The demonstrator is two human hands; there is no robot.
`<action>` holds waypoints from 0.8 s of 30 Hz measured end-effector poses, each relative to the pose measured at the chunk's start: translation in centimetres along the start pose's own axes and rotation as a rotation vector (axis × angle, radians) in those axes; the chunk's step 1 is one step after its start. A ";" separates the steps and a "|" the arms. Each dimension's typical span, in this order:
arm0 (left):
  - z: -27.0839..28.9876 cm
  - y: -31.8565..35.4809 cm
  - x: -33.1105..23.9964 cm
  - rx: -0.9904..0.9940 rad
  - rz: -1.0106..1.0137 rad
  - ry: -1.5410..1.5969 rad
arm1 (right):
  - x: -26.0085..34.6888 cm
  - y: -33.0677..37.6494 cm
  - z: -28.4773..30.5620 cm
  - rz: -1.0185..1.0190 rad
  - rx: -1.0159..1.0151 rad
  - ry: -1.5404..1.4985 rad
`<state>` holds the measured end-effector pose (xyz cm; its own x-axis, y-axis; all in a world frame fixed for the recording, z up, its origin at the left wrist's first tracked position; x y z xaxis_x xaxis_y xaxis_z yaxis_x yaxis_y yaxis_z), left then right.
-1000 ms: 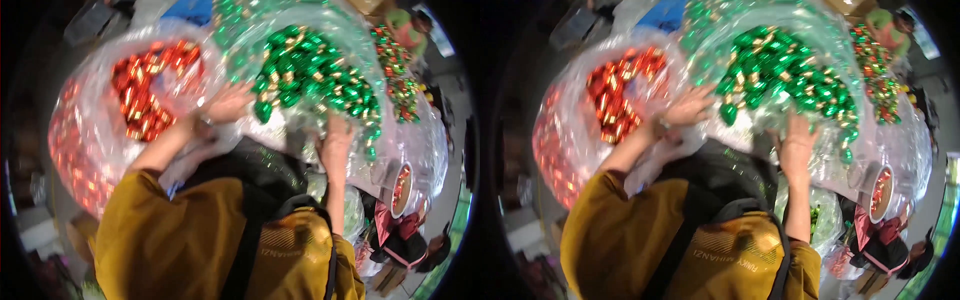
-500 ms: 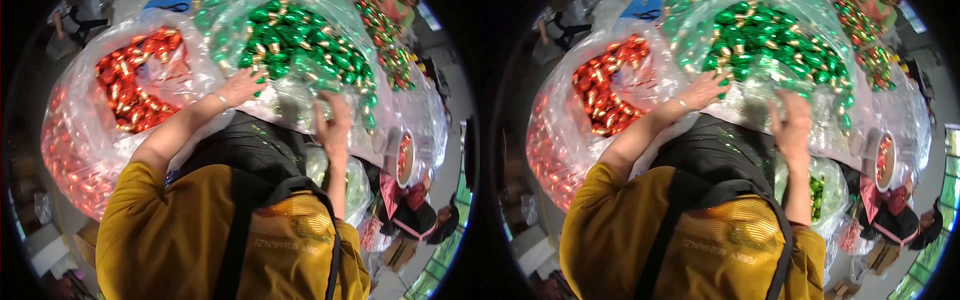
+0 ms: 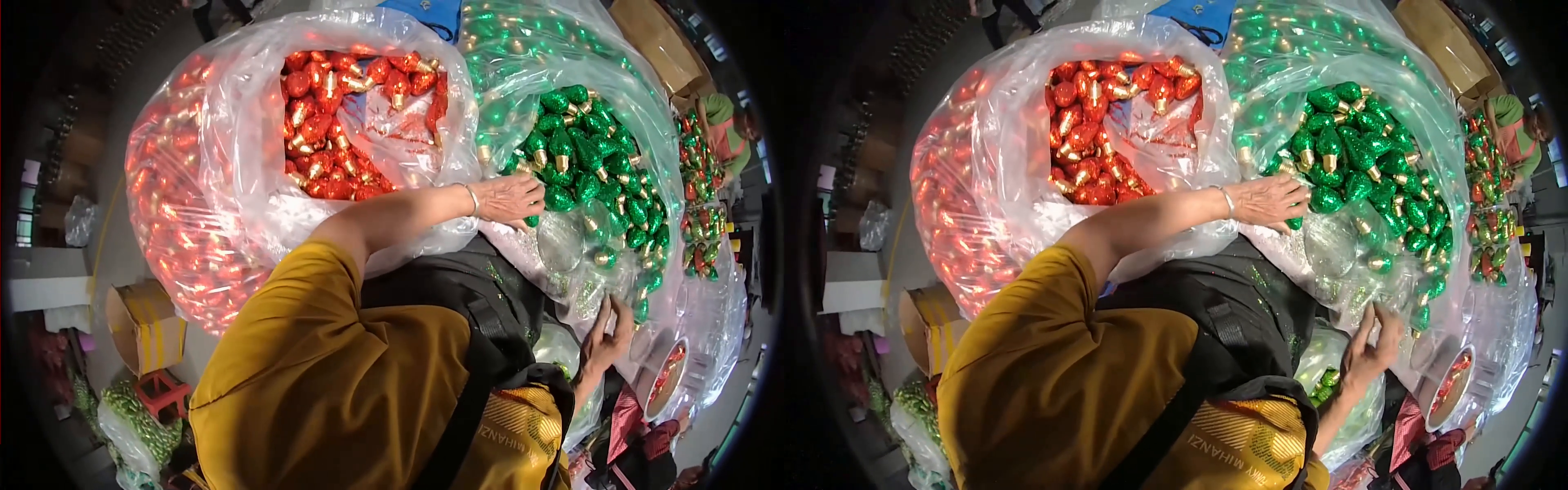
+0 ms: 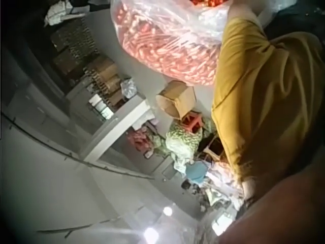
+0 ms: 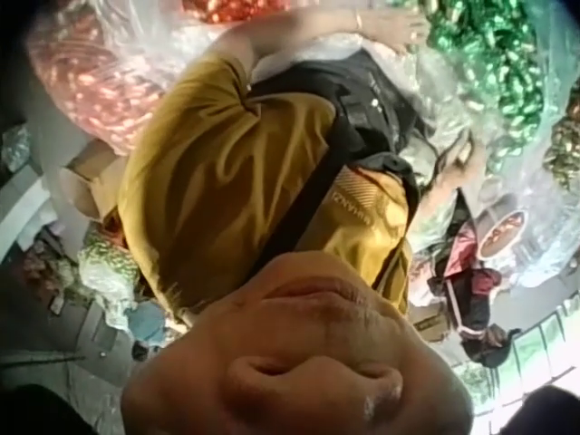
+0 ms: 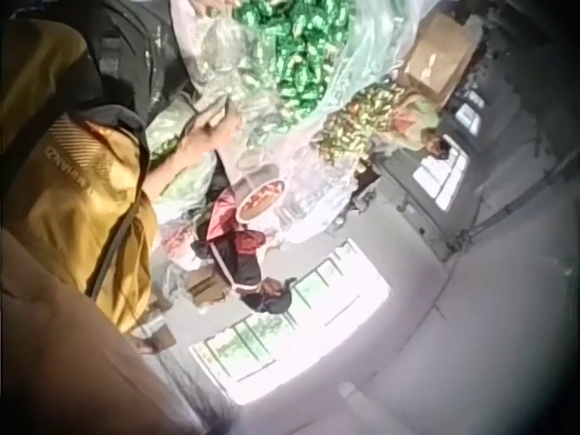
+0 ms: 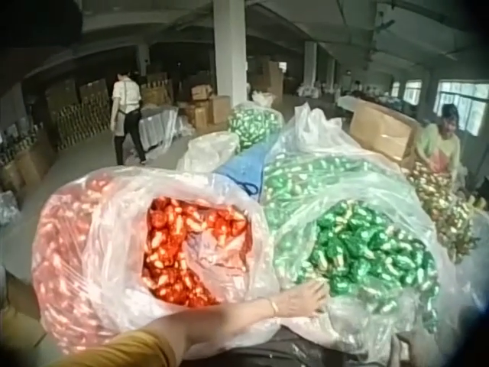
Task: Sorting and packaging green and red plastic bell pepper-shaped items into plastic bags.
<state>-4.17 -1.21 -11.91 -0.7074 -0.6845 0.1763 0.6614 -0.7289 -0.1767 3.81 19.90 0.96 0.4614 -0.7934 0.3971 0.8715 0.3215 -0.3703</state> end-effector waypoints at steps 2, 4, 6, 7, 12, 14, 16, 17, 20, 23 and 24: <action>1.4 0.8 1.3 -0.078 0.065 0.212 | -3.6 2.9 0.4 -0.134 0.013 -0.012; 4.2 3.8 4.3 -0.321 0.280 0.328 | -8.5 7.4 0.2 -0.336 0.050 0.009; 8.5 9.2 9.2 -0.637 0.577 0.444 | -13.5 14.1 0.3 -0.516 0.019 0.018; 9.4 13.5 11.5 -0.750 0.859 0.691 | -16.1 18.2 0.1 -0.601 -0.016 -0.001; 5.8 23.6 22.3 -0.594 1.329 0.493 | -33.7 43.5 -4.2 -1.389 -0.217 0.173; 3.1 22.2 24.0 -0.199 1.357 0.479 | -34.1 41.5 -10.7 -1.282 -0.073 0.108; 0.9 20.9 25.0 0.044 1.355 0.369 | -34.4 37.9 -16.7 -1.142 0.070 0.040; -0.4 21.2 25.7 0.154 1.371 0.365 | -34.5 35.8 -19.5 -1.059 0.141 0.010; -2.7 21.1 26.2 0.260 1.422 0.347 | -33.3 30.9 -26.3 -0.840 0.334 -0.060; -4.7 20.0 26.7 0.239 1.487 0.447 | -32.3 27.4 -30.0 -0.673 0.468 -0.099; -5.1 19.9 27.1 0.193 1.497 0.467 | -32.0 26.9 -30.7 -0.636 0.501 -0.105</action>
<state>-11.46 -34.25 -15.54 0.6019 -0.7197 -0.3461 0.7977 0.5625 0.2176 7.34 38.09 -47.50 -0.1548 -0.8573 0.4910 0.9314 0.0392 0.3619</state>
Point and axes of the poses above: each hand's wrist, its own y-axis away from the middle knuckle, its own z-axis out of the back of the hand, x = y × z, the point moved 8 cm from there along -y, towards the middle knuckle, and after that the axes turned 12 degrees about x, right-handed, at the moved point
